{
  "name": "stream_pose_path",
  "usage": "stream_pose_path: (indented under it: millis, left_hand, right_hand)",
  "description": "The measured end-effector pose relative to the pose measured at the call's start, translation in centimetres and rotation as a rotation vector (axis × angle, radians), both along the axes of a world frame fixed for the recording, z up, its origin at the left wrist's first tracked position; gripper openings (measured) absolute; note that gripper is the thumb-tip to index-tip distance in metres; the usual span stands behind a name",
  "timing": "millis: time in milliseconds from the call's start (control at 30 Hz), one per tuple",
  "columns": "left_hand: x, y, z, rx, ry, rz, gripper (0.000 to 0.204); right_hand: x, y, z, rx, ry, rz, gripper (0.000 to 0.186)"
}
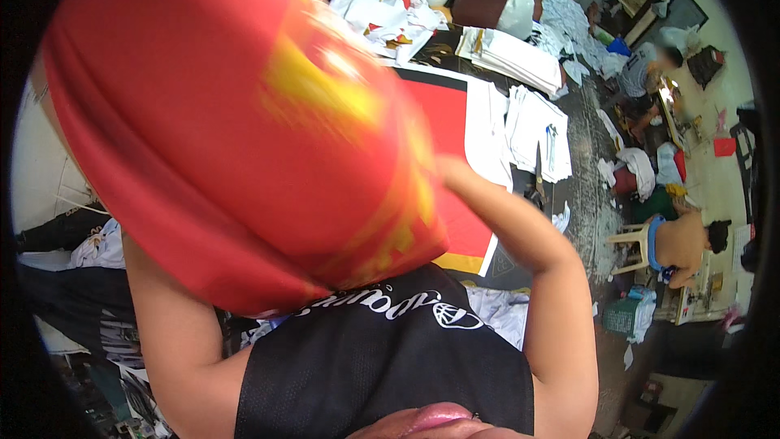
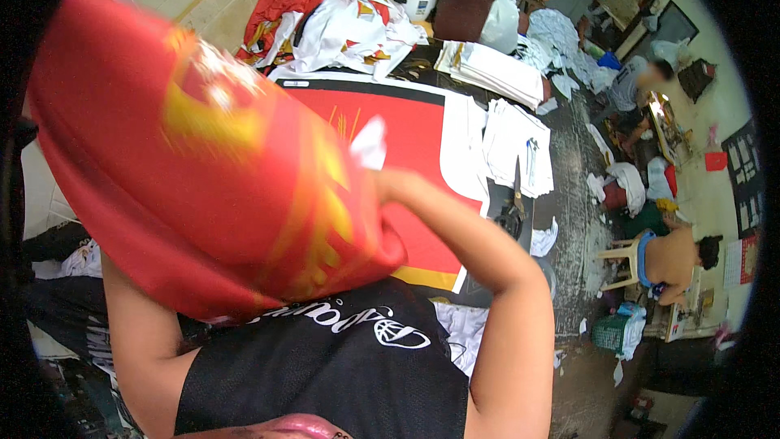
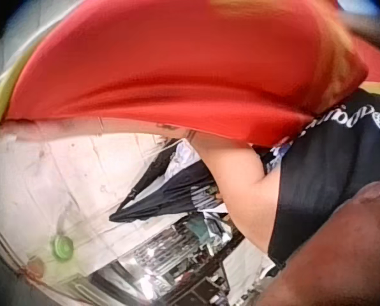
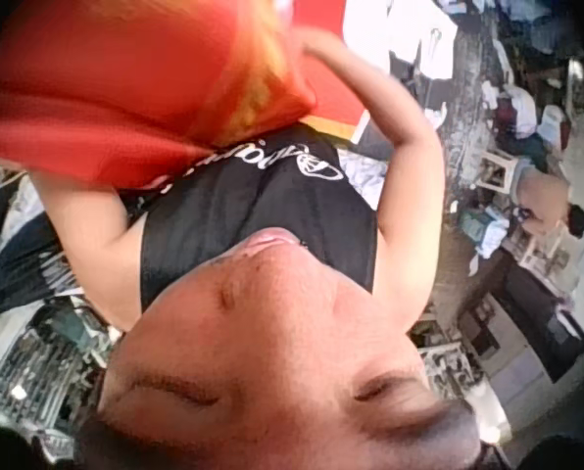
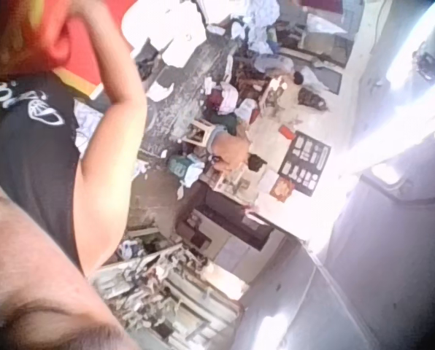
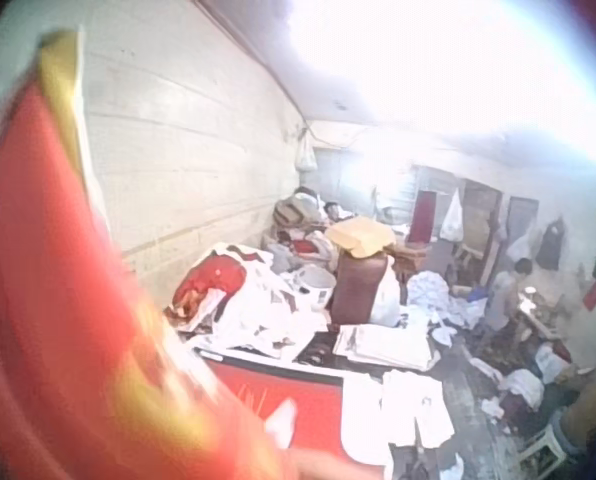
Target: The person uses shears to cut a large white sheet of fabric on a worktable, then places a red and white jersey on top and trims the edges. The person repeats this process with additional sheets and jerseys, stacking the cut pieces.
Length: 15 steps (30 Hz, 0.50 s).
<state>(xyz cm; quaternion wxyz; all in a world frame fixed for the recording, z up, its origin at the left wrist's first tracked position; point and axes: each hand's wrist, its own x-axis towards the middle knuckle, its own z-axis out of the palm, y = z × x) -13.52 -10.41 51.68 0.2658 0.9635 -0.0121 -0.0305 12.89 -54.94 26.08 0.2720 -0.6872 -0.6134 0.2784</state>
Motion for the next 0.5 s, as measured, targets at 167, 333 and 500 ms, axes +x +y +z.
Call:
stream_pose_path:
  millis: [167, 333, 500]
  left_hand:
    - [10.1, 4.6, 6.6, -0.178, -0.501, 0.302, 0.061]
    - [17.9, 11.3, 8.9, -0.549, -1.244, 0.385, 0.035]
    - [8.3, 17.7, -2.6, -0.808, -0.998, 0.247, 0.056]
  right_hand:
    - [7.6, -8.7, 1.7, -0.417, -0.083, -0.495, 0.038]
    - [18.7, -26.8, 12.7, 0.215, -1.143, -1.397, 0.022]
    - [9.7, -36.4, 11.4, 0.273, -1.038, -1.092, 0.018]
